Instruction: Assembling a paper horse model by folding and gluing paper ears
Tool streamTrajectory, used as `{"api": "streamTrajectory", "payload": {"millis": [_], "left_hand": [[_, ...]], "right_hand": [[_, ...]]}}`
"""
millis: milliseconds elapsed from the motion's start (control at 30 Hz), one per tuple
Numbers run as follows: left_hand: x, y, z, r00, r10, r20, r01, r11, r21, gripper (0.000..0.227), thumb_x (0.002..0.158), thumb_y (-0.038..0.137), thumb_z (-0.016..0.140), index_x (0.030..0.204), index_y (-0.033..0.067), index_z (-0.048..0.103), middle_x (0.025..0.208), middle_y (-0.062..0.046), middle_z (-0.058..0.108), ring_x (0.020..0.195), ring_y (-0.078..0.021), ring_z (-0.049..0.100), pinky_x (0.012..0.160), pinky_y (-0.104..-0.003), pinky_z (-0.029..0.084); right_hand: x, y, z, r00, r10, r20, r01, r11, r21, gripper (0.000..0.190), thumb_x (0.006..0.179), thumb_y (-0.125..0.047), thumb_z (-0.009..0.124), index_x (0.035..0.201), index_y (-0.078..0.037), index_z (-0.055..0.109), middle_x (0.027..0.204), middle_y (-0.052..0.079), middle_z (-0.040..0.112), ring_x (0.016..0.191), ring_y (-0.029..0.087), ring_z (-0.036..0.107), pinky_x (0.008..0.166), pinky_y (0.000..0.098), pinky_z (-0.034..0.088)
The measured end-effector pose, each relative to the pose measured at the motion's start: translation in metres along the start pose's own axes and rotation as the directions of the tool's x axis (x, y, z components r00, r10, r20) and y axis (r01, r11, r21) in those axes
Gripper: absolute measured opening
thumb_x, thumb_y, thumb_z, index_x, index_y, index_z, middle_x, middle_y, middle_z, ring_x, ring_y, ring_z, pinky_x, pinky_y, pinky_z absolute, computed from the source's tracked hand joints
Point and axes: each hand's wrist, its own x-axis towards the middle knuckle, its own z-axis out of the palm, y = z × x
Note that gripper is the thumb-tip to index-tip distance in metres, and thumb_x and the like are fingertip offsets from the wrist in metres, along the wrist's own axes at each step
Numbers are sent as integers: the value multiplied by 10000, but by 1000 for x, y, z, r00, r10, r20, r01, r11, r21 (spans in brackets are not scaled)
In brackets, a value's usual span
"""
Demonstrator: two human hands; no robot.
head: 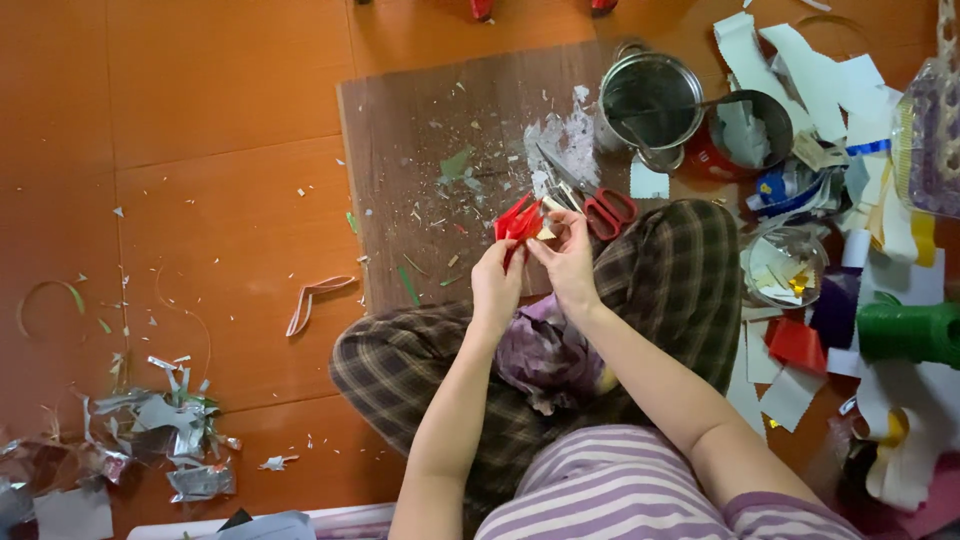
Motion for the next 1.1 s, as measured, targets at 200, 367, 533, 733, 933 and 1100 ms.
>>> {"api": "streamTrajectory", "payload": {"millis": [200, 367, 533, 733, 933, 1100], "left_hand": [[1, -5, 2, 998, -52, 22, 53, 998, -34, 90, 953, 133, 679, 992, 125, 760, 837, -127, 740, 861, -290, 750, 737, -399, 585], [1, -13, 5, 996, -86, 37, 88, 994, -66, 94, 950, 168, 703, 984, 116, 774, 833, -141, 742, 854, -271, 745, 746, -383, 576], [1, -15, 5, 995, -95, 28, 96, 994, -50, 105, 954, 179, 705, 986, 112, 779, 839, -152, 748, 868, -300, 748, 750, -387, 576], [0, -9, -2, 994, -86, 59, 88, 996, -29, 108, 937, 133, 694, 986, 86, 778, 876, -188, 746, 887, -339, 740, 740, -415, 569], [0, -9, -4, 994, -80, 76, 80, 997, 7, 129, 925, 132, 704, 1015, 70, 772, 901, -184, 758, 920, -356, 742, 780, -412, 587], [10, -50, -8, 990, -118, 80, 92, 957, 273, 234, 879, 63, 610, 1068, 61, 749, 969, -198, 730, 950, -396, 720, 825, -480, 593]], "right_hand": [[-1, 5, 1, 1000, 27, 12, -27, 1000, 9, 621, 808, 62, 791, 1302, -152, 482, 1226, 3, 551, 878, 54, 620, 650, 118, 541], [4, 13, -6, 999, 38, 5, -38, 999, 7, 651, 790, 91, 783, 1324, -142, 493, 1149, 42, 608, 867, 90, 672, 608, 148, 538], [-2, -5, 0, 998, 70, -4, -70, 997, -22, 639, 795, 78, 763, 1319, -168, 494, 1063, 28, 665, 800, 70, 673, 545, 121, 502], [1, -3, -5, 996, 92, -11, -92, 995, -48, 627, 809, 40, 748, 1331, -184, 484, 931, 45, 707, 744, 53, 645, 497, 119, 452], [13, 8, -17, 997, 73, -36, -75, 996, -44, 604, 824, 43, 747, 1334, -159, 495, 871, 48, 716, 707, 52, 643, 486, 125, 449], [29, 7, -35, 989, 137, 57, -128, 982, -142, 476, 931, -91, 688, 1353, -116, 468, 958, 133, 746, 824, 128, 734, 528, 142, 508]]}}
